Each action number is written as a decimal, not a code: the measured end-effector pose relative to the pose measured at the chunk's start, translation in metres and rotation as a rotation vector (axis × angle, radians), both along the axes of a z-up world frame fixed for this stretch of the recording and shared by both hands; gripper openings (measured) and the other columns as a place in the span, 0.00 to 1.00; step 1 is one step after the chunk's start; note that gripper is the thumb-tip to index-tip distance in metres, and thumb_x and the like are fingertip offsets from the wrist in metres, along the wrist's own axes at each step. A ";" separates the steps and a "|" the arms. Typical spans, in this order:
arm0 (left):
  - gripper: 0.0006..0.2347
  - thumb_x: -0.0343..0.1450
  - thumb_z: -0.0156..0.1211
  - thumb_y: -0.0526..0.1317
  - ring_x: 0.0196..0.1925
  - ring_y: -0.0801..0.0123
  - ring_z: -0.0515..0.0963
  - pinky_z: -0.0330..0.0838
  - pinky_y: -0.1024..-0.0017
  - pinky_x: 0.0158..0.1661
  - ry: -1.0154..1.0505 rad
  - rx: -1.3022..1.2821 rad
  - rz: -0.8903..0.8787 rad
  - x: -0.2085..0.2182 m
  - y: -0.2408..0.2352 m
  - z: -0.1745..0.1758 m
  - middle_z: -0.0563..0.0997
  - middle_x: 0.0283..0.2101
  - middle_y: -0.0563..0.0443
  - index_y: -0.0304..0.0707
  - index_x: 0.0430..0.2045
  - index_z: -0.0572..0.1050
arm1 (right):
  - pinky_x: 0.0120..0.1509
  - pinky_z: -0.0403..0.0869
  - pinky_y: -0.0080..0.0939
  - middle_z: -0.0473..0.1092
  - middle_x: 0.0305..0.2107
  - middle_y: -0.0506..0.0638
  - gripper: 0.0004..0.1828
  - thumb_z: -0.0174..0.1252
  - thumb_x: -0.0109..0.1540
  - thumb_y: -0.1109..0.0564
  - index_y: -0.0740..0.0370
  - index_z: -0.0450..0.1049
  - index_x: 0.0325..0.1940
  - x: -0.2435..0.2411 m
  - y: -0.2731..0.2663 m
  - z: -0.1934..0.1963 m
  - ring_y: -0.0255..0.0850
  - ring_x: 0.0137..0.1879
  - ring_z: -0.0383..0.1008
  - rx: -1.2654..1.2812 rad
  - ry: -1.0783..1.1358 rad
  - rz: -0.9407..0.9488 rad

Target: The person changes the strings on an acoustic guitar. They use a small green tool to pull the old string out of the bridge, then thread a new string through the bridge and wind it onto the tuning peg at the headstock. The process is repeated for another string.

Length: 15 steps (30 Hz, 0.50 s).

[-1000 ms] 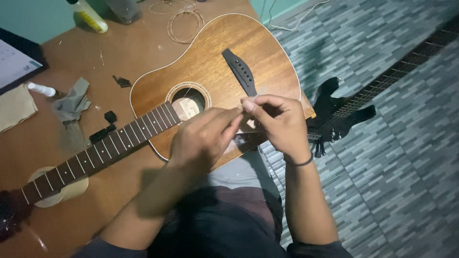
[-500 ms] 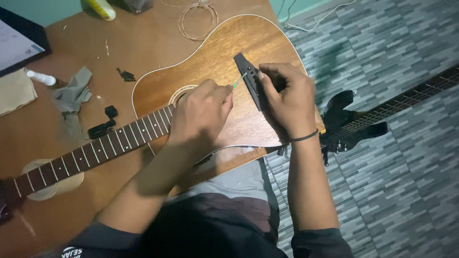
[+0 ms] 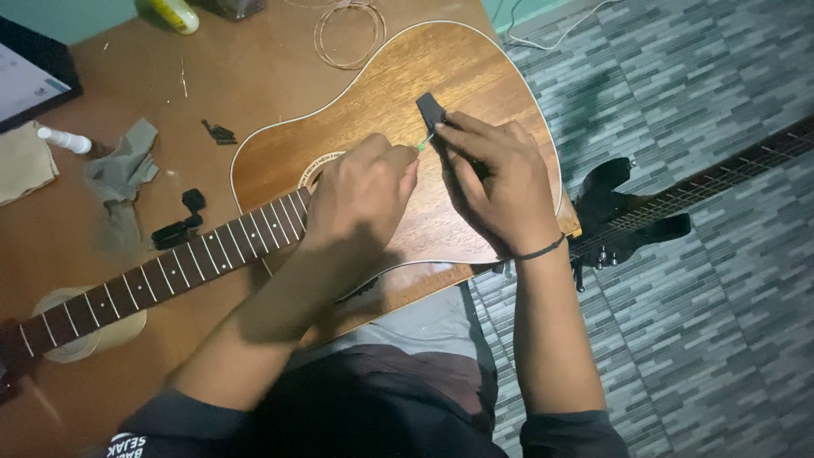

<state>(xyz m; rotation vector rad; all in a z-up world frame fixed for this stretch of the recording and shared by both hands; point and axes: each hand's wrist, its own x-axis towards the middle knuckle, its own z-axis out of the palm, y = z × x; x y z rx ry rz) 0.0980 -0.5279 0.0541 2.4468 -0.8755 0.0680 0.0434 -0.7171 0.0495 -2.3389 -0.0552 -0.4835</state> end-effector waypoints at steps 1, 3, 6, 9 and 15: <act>0.09 0.74 0.57 0.44 0.29 0.44 0.82 0.77 0.52 0.28 -0.014 0.030 0.009 0.000 -0.001 0.001 0.75 0.27 0.45 0.44 0.33 0.83 | 0.56 0.71 0.52 0.78 0.50 0.53 0.14 0.60 0.66 0.57 0.49 0.82 0.56 0.000 -0.001 -0.006 0.58 0.48 0.76 -0.070 0.012 -0.002; 0.08 0.74 0.57 0.44 0.28 0.45 0.82 0.77 0.53 0.28 -0.028 0.060 0.018 -0.002 -0.004 0.001 0.75 0.27 0.46 0.44 0.32 0.82 | 0.56 0.69 0.48 0.78 0.52 0.49 0.15 0.59 0.66 0.56 0.47 0.82 0.56 0.000 -0.002 -0.013 0.54 0.47 0.75 -0.141 0.024 -0.004; 0.11 0.76 0.55 0.46 0.28 0.45 0.82 0.77 0.53 0.27 -0.024 0.091 0.049 -0.003 -0.006 -0.004 0.74 0.27 0.46 0.44 0.31 0.81 | 0.55 0.69 0.47 0.79 0.51 0.50 0.15 0.59 0.66 0.55 0.49 0.83 0.56 0.000 0.001 -0.014 0.54 0.45 0.75 -0.150 -0.014 -0.013; 0.09 0.77 0.55 0.43 0.27 0.53 0.83 0.79 0.61 0.26 -0.035 0.069 0.043 -0.004 -0.009 -0.013 0.74 0.25 0.48 0.45 0.34 0.82 | 0.50 0.68 0.46 0.79 0.51 0.53 0.17 0.58 0.66 0.57 0.48 0.82 0.58 0.000 -0.001 -0.017 0.54 0.41 0.74 -0.191 0.018 0.000; 0.08 0.77 0.54 0.42 0.26 0.46 0.82 0.78 0.53 0.24 -0.035 0.043 0.024 -0.013 -0.002 -0.001 0.73 0.25 0.44 0.43 0.34 0.80 | 0.49 0.68 0.45 0.78 0.51 0.52 0.18 0.56 0.66 0.56 0.48 0.81 0.60 0.000 -0.002 -0.023 0.52 0.42 0.73 -0.234 -0.048 0.008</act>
